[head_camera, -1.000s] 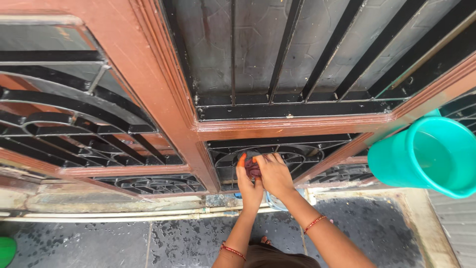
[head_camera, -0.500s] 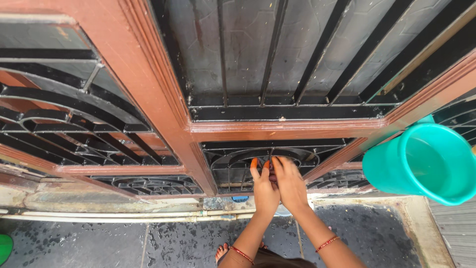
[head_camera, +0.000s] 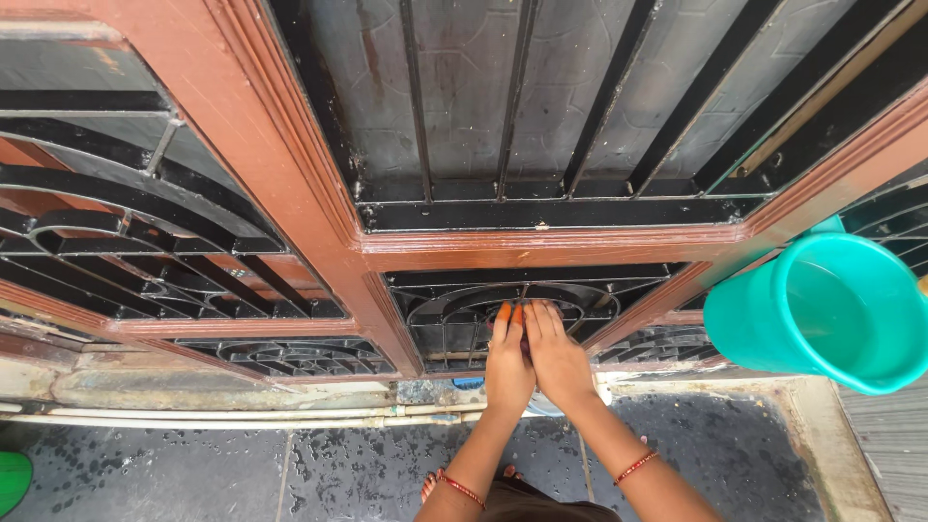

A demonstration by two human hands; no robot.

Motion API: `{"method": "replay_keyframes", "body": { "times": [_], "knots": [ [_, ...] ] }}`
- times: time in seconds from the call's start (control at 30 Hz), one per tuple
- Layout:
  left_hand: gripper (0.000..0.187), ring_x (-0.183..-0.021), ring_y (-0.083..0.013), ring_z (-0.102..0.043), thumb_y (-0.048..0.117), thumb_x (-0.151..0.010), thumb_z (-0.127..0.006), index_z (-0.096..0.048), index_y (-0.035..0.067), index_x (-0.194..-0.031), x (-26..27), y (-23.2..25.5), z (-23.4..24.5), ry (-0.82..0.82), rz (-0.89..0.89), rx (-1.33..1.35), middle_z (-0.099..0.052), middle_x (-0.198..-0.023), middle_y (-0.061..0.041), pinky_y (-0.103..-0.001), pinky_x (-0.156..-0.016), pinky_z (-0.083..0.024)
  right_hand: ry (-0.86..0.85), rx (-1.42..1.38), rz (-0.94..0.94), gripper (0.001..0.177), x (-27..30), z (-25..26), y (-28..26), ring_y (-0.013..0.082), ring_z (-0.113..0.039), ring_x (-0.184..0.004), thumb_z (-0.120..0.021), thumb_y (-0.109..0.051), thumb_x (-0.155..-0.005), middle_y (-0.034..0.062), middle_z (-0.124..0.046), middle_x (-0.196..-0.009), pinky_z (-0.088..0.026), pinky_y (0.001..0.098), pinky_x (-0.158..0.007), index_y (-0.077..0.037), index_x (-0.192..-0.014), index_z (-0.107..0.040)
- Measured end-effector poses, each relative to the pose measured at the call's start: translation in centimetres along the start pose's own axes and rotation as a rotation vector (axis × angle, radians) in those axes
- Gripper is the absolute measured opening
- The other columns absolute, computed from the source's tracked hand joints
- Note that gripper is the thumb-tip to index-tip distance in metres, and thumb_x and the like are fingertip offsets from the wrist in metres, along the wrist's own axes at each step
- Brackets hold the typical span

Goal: The person wipes the metal grill and wooden frame of a door using a cloth. They repeatedly dip the cloth into a bucket of water and continue scrubbing the surface.

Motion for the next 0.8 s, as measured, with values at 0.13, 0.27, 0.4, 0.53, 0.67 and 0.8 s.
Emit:
{"method": "replay_keyframes", "body": {
  "times": [0.13, 0.27, 0.4, 0.53, 0.67, 0.8],
  "knots": [
    [0.051, -0.108, -0.0473, -0.062, -0.012, -0.077, -0.057, -0.061, 0.0, -0.127, -0.6, -1.4, -0.8, -0.02, 0.049, -0.014, -0.053, -0.142, -0.019, -0.048, -0.086, -0.054, -0.204, -0.067, -0.092, 0.05, -0.9, -2.1, 1.3, 0.0283, -0.055, -0.129, -0.059, -0.009, -0.083, 0.0144, -0.056, -0.132, -0.061, 0.0352, -0.08, 0.0, -0.131, -0.051],
    [0.042, -0.108, -0.047, -0.062, -0.01, -0.08, -0.06, -0.062, 0.001, -0.12, -1.5, -2.1, -1.0, -0.031, 0.084, -0.059, -0.055, -0.142, -0.019, -0.048, -0.086, -0.054, -0.451, -0.096, -0.231, 0.045, -0.8, -4.1, 2.3, 0.0252, -0.054, -0.134, -0.058, -0.014, -0.094, 0.0107, -0.056, -0.137, -0.059, 0.035, -0.091, -0.005, -0.137, -0.05],
    [0.058, -0.109, -0.0461, -0.064, -0.014, -0.076, -0.054, -0.061, 0.001, -0.131, 0.7, 0.0, 0.5, 0.014, -0.014, 0.021, -0.055, -0.142, -0.02, -0.045, -0.086, -0.056, -0.093, -0.149, -0.059, 0.061, 0.7, -1.2, 1.0, 0.0356, -0.049, -0.138, -0.059, -0.001, -0.078, 0.0199, -0.052, -0.146, -0.058, 0.036, -0.086, 0.004, -0.138, -0.049],
    [0.06, -0.111, -0.0417, -0.067, -0.013, -0.073, -0.053, -0.061, 0.001, -0.132, 3.3, 2.4, 0.3, -0.011, -0.049, 0.044, -0.054, -0.146, -0.02, -0.042, -0.088, -0.059, 0.006, -0.294, -0.177, 0.059, 4.5, -0.2, 2.8, 0.0313, -0.054, -0.134, -0.06, 0.0, -0.076, 0.0158, -0.057, -0.144, -0.053, 0.0392, -0.1, -0.002, -0.135, -0.057],
    [0.056, -0.114, -0.0444, -0.063, -0.005, -0.079, -0.062, -0.061, 0.0, -0.135, 2.6, 6.4, -0.6, 0.03, -0.342, -0.071, -0.055, -0.143, -0.019, -0.044, -0.093, -0.056, 0.259, -0.267, -0.247, 0.055, 4.9, 1.9, 4.9, 0.0363, -0.053, -0.133, -0.063, -0.002, -0.078, 0.0172, -0.057, -0.142, -0.049, 0.0421, -0.106, -0.001, -0.133, -0.057],
    [0.048, -0.11, -0.0414, -0.063, -0.003, -0.082, -0.063, -0.061, -0.002, -0.13, -1.1, 5.9, -2.3, -0.039, -0.283, -0.216, -0.055, -0.141, -0.019, -0.043, -0.087, -0.057, 0.045, -0.269, -0.233, 0.058, 1.3, 0.4, 6.3, 0.0386, -0.054, -0.128, -0.062, -0.002, -0.082, 0.0191, -0.054, -0.141, -0.05, 0.0427, -0.1, 0.003, -0.139, -0.051]
  ]
}}
Point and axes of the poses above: each hand's wrist, its own x-axis away from the middle knuckle, its own z-axis out of the back of the hand, y = z × x, the point moved 8 cm from there along -x, towards the middle knuckle
